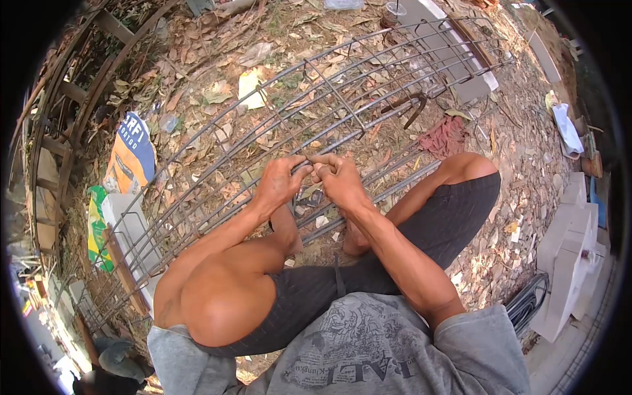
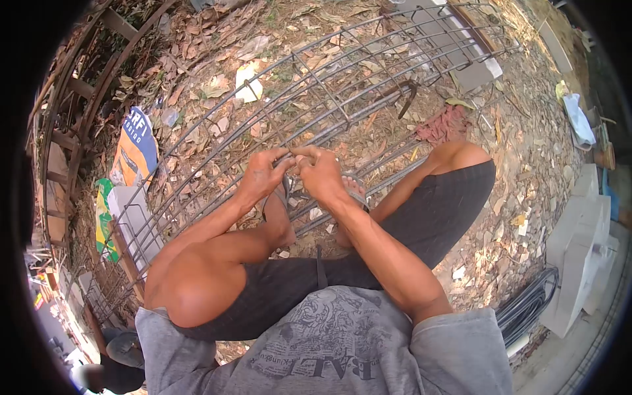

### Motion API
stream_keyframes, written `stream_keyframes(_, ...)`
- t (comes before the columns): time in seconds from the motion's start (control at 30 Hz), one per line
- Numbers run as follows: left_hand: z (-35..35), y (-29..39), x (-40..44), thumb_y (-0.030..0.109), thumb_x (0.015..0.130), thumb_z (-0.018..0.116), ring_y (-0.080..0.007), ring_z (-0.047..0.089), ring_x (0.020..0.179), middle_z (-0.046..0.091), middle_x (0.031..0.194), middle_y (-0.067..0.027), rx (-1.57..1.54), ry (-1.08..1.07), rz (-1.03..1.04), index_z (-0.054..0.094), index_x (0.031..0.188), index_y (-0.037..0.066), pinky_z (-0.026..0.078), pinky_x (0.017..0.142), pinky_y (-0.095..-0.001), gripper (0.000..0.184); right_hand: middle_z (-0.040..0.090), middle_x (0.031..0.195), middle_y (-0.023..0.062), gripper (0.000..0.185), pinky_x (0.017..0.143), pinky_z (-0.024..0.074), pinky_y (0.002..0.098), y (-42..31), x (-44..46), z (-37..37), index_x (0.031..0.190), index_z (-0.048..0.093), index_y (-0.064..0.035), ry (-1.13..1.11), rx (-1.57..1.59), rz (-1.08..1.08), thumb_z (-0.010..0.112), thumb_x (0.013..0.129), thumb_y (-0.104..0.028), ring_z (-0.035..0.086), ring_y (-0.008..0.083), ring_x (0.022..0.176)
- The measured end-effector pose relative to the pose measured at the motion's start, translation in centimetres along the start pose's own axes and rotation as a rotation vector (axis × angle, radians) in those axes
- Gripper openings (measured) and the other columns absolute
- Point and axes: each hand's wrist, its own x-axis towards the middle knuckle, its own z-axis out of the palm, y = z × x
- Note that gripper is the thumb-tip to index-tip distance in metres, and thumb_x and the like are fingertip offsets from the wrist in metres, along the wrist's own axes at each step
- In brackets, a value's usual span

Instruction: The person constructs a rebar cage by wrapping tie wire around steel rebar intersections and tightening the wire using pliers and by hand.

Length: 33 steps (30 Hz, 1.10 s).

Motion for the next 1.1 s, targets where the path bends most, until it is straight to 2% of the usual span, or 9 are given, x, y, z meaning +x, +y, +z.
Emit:
stream_keyframes(0.1,-0.7,-0.5,0.7,0.027,0.091,0.069,-0.0153,0.061,0.065,0.066,0.067,-0.0088,-0.123,-0.136,-0.163,0.078,0.101,0.000,0.047,0.060,-0.0334,0.030,0.071,0.075,0.0098,0.030,0.065,0.0519,0.0385,1.8,-0.1,0.1,0.121,0.068,0.0042,0.096,-0.186,-0.181,0.065,0.098,-0.015,0.067,0.0183,0.068)
stream_keyframes(0.23,-1.9,0.3,1.8,0.035,0.094,0.070,-0.0134,0.054,0.060,0.062,0.064,-0.0035,-0.424,-0.255,-0.501,0.081,0.101,0.000,0.044,0.059,-0.0337,0.037,0.071,0.074,0.0084,0.031,0.062,0.0495,0.0362,3.6,-0.4,1.5,0.122,0.068,0.0033,0.179,-0.182,-0.208,0.064,0.099,-0.016,0.064,0.0164,0.064)
stream_keyframes(0.33,-1.7,1.1,1.9,0.040,0.094,0.072,-0.0146,0.059,0.068,0.069,0.073,-0.0070,-0.277,-0.211,-0.389,0.081,0.098,0.000,0.048,0.066,-0.0344,0.042,0.067,0.073,0.0037,0.037,0.051,0.0417,0.0288,3.4,-0.5,1.2,0.129,0.065,0.0057,0.093,0.053,-0.060,0.063,0.100,-0.017,0.055,0.0101,0.056)
stream_keyframes(0.43,-0.7,-0.3,2.0,0.045,0.095,0.073,-0.0045,0.040,0.053,0.048,0.058,0.0073,-0.374,-0.205,-0.317,0.080,0.096,0.003,0.028,0.050,-0.0260,0.043,0.065,0.073,0.0015,0.044,0.043,0.0378,0.0257,1.9,-0.8,0.2,0.136,0.062,0.0058,-0.044,0.168,0.058,0.063,0.101,-0.021,0.052,0.0081,0.051)
stream_keyframes(0.53,-1.1,-0.6,2.3,0.043,0.095,0.073,-0.0042,0.040,0.054,0.047,0.058,0.0081,-0.369,-0.276,-0.377,0.080,0.099,0.004,0.028,0.050,-0.0260,0.039,0.065,0.074,0.0037,0.039,0.042,0.0372,0.0278,1.4,-0.4,-0.4,0.129,0.067,0.0040,-0.073,0.202,0.139,0.066,0.099,-0.020,0.052,0.0097,0.049)
stream_keyframes(0.67,-1.7,0.0,2.3,0.043,0.094,0.071,-0.0161,0.060,0.075,0.069,0.079,-0.0076,-0.240,-0.325,-0.438,0.079,0.093,0.000,0.048,0.071,-0.0358,0.044,0.064,0.075,0.0049,0.032,0.041,0.0362,0.0294,2.1,1.6,-1.5,0.115,0.074,0.0032,-0.110,0.186,0.207,0.070,0.094,-0.021,0.050,0.0112,0.049)
stream_keyframes(0.73,-1.6,0.1,2.2,0.044,0.094,0.070,-0.0163,0.060,0.076,0.068,0.079,-0.0076,-0.240,-0.306,-0.383,0.078,0.094,-0.001,0.048,0.072,-0.0359,0.045,0.069,0.082,0.0072,0.031,0.050,0.0445,0.0302,2.0,1.8,-1.5,0.110,0.076,0.0032,-0.088,0.098,0.193,0.071,0.093,-0.023,0.057,0.0127,0.057)
stream_keyframes(0.83,-1.1,-0.6,2.1,0.039,0.098,0.070,-0.0057,0.046,0.056,0.058,0.065,0.0033,-0.287,-0.260,-0.270,0.078,0.100,0.001,0.036,0.052,-0.0273,0.039,0.072,0.087,0.0090,0.029,0.062,0.0513,0.0331,1.9,1.8,-1.6,0.110,0.076,0.0019,-0.097,-0.044,0.120,0.070,0.095,-0.022,0.063,0.0152,0.066)
stream_keyframes(1.1,-1.0,-0.7,2.1,0.042,0.095,0.069,-0.0168,0.057,0.074,0.065,0.072,-0.0069,-0.273,-0.286,-0.342,0.078,0.094,0.000,0.046,0.073,-0.0357,0.044,0.075,0.100,0.0153,0.028,0.080,0.0549,0.0397,4.5,4.0,-2.8,0.117,0.075,-0.0015,-0.227,-0.181,-0.144,0.067,0.099,-0.021,0.071,0.0222,0.087)
